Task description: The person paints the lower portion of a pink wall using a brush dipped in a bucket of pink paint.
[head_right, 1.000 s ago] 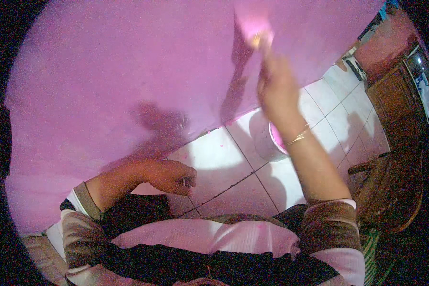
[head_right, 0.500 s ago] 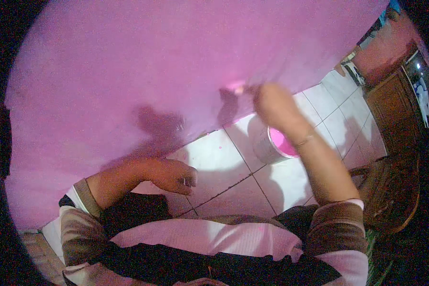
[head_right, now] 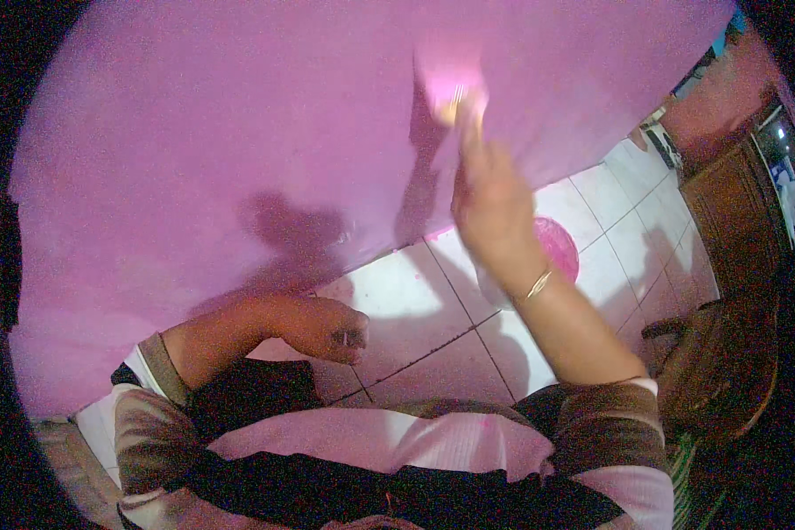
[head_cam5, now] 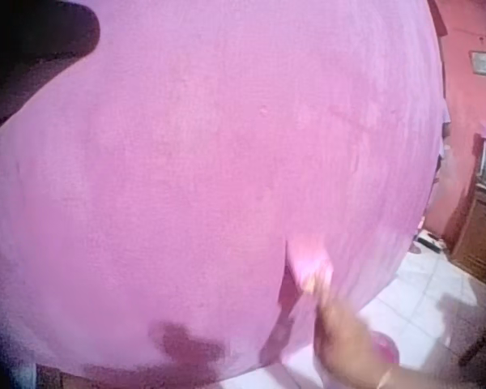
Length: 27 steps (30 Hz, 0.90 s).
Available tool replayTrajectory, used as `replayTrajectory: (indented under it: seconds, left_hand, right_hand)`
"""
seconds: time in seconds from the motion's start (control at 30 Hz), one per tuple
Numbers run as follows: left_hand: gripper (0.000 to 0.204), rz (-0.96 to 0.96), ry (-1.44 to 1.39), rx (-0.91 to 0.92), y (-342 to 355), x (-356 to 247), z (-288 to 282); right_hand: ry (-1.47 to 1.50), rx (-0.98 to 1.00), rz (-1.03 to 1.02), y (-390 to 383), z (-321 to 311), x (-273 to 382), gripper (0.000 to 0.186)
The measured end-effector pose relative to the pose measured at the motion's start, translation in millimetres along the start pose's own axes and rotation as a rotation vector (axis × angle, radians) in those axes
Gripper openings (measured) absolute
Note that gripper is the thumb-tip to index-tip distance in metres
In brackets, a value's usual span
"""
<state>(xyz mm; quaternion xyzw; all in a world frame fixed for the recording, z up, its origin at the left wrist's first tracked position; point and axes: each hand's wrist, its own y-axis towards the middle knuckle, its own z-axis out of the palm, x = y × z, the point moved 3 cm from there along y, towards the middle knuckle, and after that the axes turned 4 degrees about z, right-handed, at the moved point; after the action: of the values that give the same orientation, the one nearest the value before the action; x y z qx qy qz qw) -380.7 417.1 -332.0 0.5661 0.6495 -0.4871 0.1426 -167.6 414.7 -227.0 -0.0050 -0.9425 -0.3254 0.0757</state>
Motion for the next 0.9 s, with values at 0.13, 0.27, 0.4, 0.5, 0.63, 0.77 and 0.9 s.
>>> replayTrajectory:
  seconds: [0.13,0.27,0.4,0.5,0.63,0.77,0.9]
  left_hand:
    - [0.036,0.013,-0.013,-0.032,0.0,7.6,7.5]
    - [0.035,0.099,-0.042,-0.073,2.3,7.6,8.9]
    - [0.034,0.078,-0.01,-0.047,5.2,1.1,4.5]
    - [0.035,0.084,-0.031,-0.095,-0.7,0.9,7.6]
    - [0.037,0.083,-0.004,-0.086,5.1,8.4,12.3]
    - [0.031,0.086,-0.006,-0.105,0.7,9.1,12.7]
    - [0.03,0.076,-0.054,-0.102,1.4,3.1,9.9]
  right_hand:
    - [-0.003,0.518,0.059,-77.6,57.7,-8.8,0.066]
    - [0.024,0.801,0.034,-87.9,73.1,-17.7,0.052]
    - [0.037,0.796,0.046,-23.1,32.5,-3.6,0.038]
    - [0.264,0.42,-0.14,23.0,-50.5,23.9,0.031]
    - [0.544,-0.05,-0.084,34.1,-143.0,44.6,0.037]
    - [0.373,-0.114,-0.127,23.6,-96.5,53.7,0.039]
    - [-0.01,0.216,-0.144,-50.4,33.7,36.4,0.073]
